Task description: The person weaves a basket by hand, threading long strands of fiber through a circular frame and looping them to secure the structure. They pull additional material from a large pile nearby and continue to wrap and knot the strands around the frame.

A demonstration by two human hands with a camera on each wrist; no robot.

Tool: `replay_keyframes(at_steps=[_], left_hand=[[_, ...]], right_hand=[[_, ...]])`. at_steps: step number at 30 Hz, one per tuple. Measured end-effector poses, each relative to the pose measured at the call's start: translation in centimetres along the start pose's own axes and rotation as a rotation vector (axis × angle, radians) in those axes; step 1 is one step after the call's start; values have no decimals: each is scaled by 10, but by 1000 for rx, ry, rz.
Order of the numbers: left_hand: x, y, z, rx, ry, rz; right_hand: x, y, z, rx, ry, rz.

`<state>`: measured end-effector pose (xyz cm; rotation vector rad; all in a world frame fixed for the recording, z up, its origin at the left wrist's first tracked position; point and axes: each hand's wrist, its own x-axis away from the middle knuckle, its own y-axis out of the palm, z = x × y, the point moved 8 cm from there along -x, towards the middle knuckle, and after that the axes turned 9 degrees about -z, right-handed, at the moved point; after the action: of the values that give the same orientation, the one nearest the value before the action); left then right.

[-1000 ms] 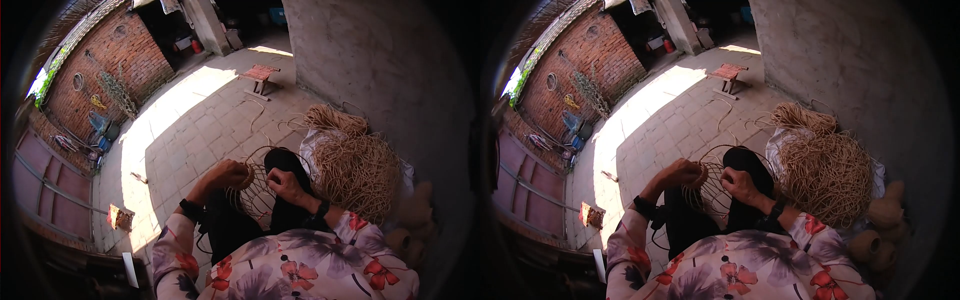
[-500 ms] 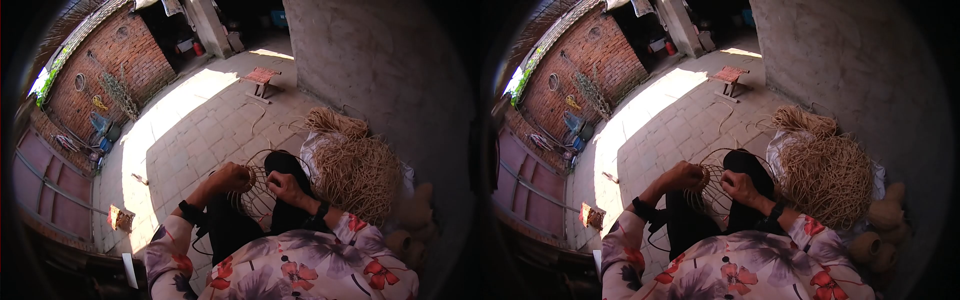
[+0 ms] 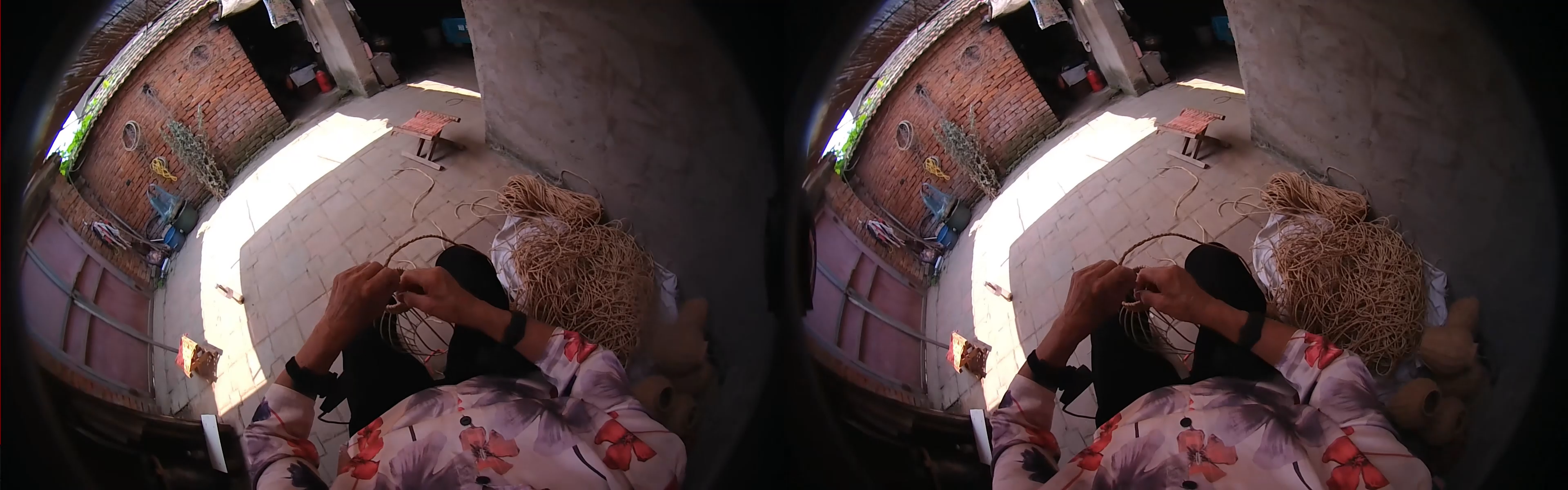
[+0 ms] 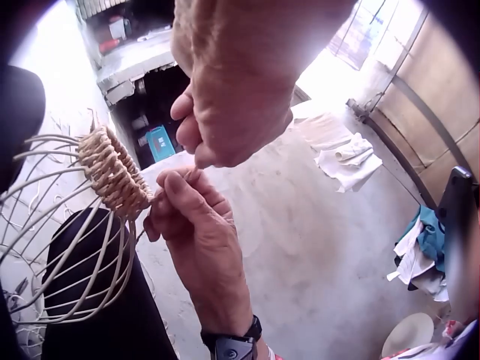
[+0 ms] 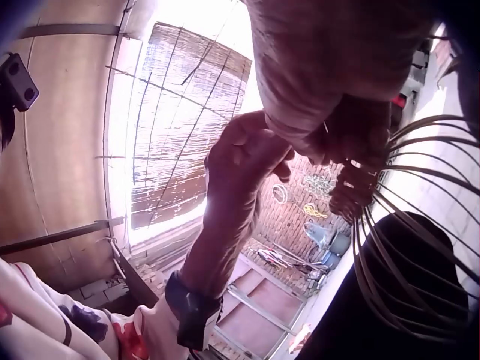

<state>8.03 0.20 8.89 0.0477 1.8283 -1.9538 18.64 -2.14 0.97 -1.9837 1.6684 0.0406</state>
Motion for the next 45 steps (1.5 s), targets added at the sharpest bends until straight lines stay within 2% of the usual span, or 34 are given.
replay_keyframes(at_steps=[2, 4, 5, 7, 8, 10, 12, 13, 14, 17, 18, 20, 21, 22, 24, 25, 27, 28, 30, 34, 36, 37, 39, 40, 42, 43, 44, 45], left_hand=[[7, 3, 4, 39, -18, 38], [33, -2, -22, 479, -428, 375], [39, 6, -19, 483, -431, 368], [40, 20, -8, 221, -366, 251], [40, 25, -7, 220, -366, 257], [33, 44, 0, 227, -354, 157], [30, 50, 1, 296, -320, 200], [33, 48, 1, 286, -359, 207], [37, 48, 1, 274, -399, 213], [50, 48, 4, 190, -416, 235], [51, 49, 5, 185, -412, 232], [51, 49, 7, 144, -398, 248], [50, 50, 7, 142, -394, 244], [49, 49, 8, 132, -372, 268], [48, 47, 9, 121, -346, 293], [48, 46, 9, 132, -335, 310], [48, 48, 10, 144, -322, 323], [48, 50, 8, 164, -317, 322], [46, 50, 9, 182, -310, 321], [46, 52, 6, 217, -346, 281], [45, 52, 5, 228, -331, 272], [44, 54, 2, 237, -355, 244], [44, 51, -2, 248, -377, 218], [41, 49, -2, 292, -373, 184], [38, 48, -8, 336, -372, 155], [39, 57, -18, 463, -438, 84], [40, 67, -25, 591, -502, 10], [38, 65, -25, 595, -505, 14]], right_hand=[[-7, 0, 7, -47, -11, -13], [-12, -7, 2, -209, -9, -15], [-13, -9, 0, -292, 51, -83], [-16, -14, -7, -303, 15, -119], [-18, -13, -15, -313, -28, -155], [-20, -14, -29, -371, 1, -170], [-22, -24, -26, -319, 52, -198], [-25, -32, -16, -276, 61, -115], [-27, -35, -9, -277, 63, -112], [-32, -44, -1, 234, -20, -29], [-33, -42, 1, 232, -23, -23], [-36, -28, -4, 485, -147, -47], [-40, -18, -1, 514, -128, -116], [-41, -17, -1, 513, -128, -111], [-42, -4, 0, 533, -115, -254], [-46, -5, -2, 532, -114, -253], [-49, 8, 4, 502, -32, -500], [-51, 7, 0, 501, -31, -497], [-50, 15, -1, 450, 12, -648], [-53, 21, 11, 626, 54, -749], [-52, 18, 24, 434, 152, -755], [-50, 18, 29, 433, 154, -752], [-50, 3, 19, 130, -7, -483], [-44, 4, 23, 131, -7, -483], [-31, -28, 14, 225, -147, -27], [-19, -37, 13, 303, -138, 101], [-8, -35, 13, 303, -136, 96], [2, -36, 14, 311, 12, 92]])
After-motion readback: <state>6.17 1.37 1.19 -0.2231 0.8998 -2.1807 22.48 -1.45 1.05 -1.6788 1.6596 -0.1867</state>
